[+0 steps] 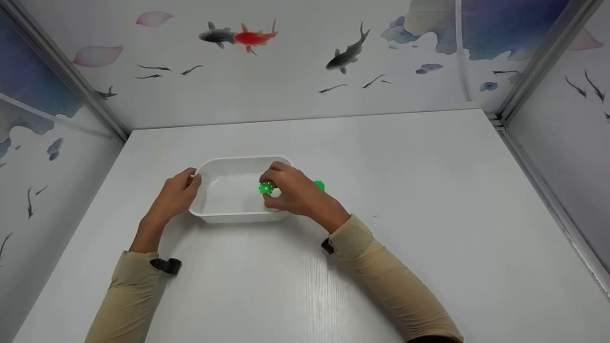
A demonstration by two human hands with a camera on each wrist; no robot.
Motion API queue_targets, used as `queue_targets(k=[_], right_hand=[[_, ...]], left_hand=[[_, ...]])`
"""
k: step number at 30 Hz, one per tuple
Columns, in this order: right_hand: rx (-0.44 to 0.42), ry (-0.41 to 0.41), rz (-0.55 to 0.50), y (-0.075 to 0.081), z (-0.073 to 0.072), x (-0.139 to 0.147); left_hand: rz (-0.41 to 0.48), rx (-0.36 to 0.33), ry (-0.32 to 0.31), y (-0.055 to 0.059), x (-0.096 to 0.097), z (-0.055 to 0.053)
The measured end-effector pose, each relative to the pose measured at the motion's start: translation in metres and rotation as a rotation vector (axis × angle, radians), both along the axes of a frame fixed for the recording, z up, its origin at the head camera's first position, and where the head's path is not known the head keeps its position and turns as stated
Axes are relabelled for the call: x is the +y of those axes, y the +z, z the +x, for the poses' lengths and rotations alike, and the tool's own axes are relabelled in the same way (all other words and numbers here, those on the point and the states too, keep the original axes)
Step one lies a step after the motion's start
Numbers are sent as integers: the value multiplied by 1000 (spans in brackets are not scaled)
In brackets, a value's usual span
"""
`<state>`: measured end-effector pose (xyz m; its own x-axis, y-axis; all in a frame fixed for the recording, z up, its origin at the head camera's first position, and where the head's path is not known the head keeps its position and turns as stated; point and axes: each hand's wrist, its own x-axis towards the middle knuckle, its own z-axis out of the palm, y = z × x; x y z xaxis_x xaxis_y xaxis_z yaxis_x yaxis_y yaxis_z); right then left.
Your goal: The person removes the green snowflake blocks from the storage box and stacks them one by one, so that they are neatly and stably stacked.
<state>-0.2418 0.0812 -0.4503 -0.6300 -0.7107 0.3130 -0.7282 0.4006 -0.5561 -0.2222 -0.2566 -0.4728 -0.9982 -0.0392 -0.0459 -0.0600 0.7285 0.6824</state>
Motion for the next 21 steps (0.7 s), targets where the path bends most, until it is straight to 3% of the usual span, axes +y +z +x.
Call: queue_targets(k=[15,21], right_hand=[[50,-89,19,6,-1,40],[16,-129,17,8,-4,54]], left_hand=[[-11,15,-8,-2,-2,1],[-2,3,2,-3,0,1]])
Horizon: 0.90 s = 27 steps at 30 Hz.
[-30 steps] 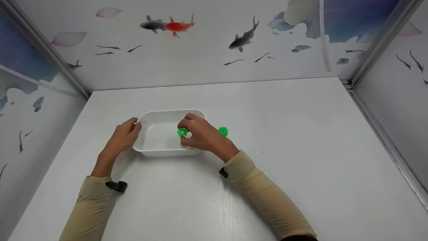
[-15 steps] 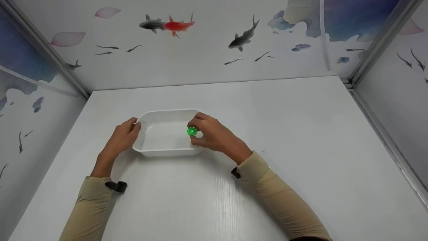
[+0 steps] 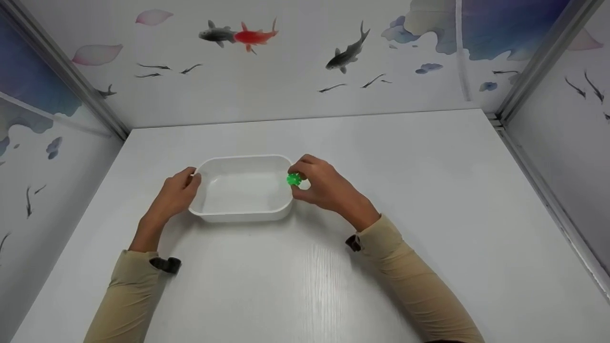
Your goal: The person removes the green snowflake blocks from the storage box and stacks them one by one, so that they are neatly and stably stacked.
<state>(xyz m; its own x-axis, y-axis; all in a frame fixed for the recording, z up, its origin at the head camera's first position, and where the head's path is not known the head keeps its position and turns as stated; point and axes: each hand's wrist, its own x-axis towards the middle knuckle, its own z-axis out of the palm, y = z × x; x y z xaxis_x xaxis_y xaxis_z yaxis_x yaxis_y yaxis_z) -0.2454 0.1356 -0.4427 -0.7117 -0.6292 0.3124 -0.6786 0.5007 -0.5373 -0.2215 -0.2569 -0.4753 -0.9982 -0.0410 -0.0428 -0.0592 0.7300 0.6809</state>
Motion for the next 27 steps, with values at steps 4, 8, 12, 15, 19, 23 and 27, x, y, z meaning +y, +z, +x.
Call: queue_targets(k=[4,8,12,15,19,23,27], right_hand=[[-1,-7,-9,-1,-3,9],[3,-19,-5,-5,-5,20],[-26,-63,20,-9,-9,30],[-73,-96,48,-11,-13,36],[-122,-112,97,-13,-17,39],[-148,-112,130,-15,-21,39],[-161,-108,137,-17,-22,39]], left_hand=[[3,-6,0,-1,1,0],[2,5,1,-1,1,0],[5,21,0,-1,-1,1],[-3,17,-4,0,-2,1],[-2,3,-5,0,-2,0],[-5,-4,-7,1,-1,-1],[-16,-6,-6,1,0,-1]])
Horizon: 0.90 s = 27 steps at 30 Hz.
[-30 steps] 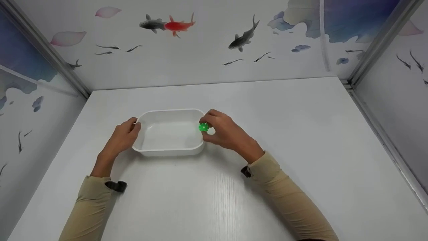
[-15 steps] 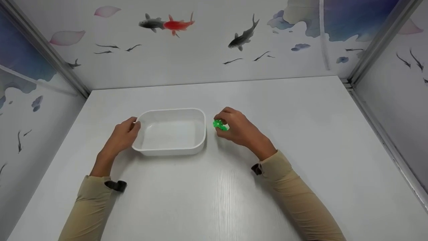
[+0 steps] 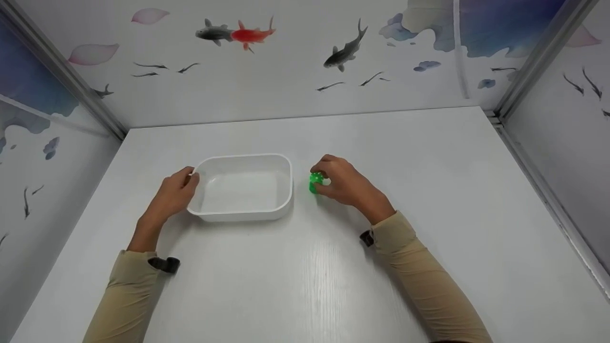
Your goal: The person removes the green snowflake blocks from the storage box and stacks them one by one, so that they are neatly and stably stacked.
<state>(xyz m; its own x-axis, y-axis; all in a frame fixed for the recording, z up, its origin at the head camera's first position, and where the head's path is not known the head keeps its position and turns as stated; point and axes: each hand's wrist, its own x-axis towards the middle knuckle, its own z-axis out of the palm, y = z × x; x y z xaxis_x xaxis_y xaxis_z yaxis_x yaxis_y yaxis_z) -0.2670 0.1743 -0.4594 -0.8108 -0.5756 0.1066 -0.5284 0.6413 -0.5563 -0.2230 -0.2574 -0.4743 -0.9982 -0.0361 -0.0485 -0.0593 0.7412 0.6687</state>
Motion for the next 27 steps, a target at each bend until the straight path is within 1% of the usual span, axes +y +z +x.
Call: queue_targets(k=[7,11,19,27], right_hand=[[-13,13,8,-4,0,-1],[-21,8,13,-5,0,-2],[-38,-8,29,-8,0,-5],[-8,9,45,-8,1,-5]], left_hand=[[-3,-4,8,0,1,0],[6,-4,7,0,0,0],[-3,-14,8,-1,0,0],[7,3,-7,-2,-1,0]])
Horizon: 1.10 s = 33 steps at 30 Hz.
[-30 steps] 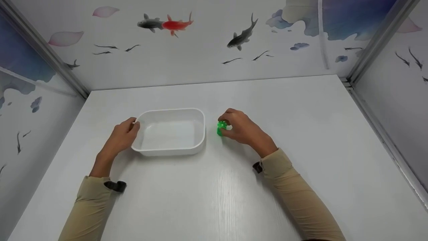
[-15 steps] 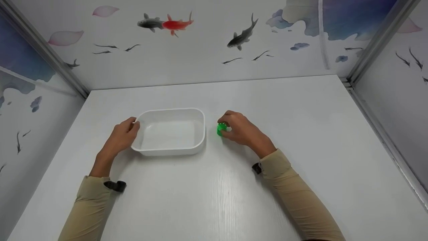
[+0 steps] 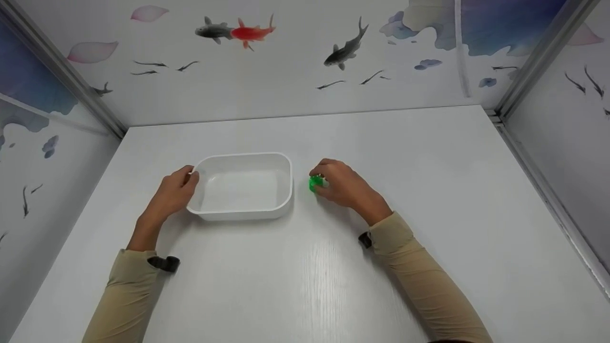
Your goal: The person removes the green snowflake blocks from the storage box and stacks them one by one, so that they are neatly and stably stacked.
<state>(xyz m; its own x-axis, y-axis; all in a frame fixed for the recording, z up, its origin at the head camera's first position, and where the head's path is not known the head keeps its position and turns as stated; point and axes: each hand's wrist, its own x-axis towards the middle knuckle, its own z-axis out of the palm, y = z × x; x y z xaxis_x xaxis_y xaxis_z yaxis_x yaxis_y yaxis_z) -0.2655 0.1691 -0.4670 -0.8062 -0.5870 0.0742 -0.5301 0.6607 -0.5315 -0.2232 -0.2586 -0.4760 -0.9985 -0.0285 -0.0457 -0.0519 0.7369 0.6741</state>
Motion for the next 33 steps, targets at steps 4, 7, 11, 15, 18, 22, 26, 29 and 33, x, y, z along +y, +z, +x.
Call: queue_targets(k=[4,7,11,15,18,22,26,29,33], right_hand=[[-3,-9,24,0,0,0],[-1,-19,37,-1,1,0],[12,-28,48,0,1,0],[20,-44,69,0,3,0],[23,-58,85,0,3,0],[39,-61,99,0,4,1],[52,-63,107,1,5,2],[54,-60,113,0,4,3],[44,-55,117,-1,4,4]], left_hand=[[4,2,-2,0,0,0],[5,4,1,0,0,0],[10,-1,4,0,0,0],[13,-6,0,0,0,0],[15,-4,-3,0,0,0],[13,2,-3,0,-1,0],[7,9,-5,1,-1,0],[2,5,1,1,0,0],[-3,-4,11,1,1,0]])
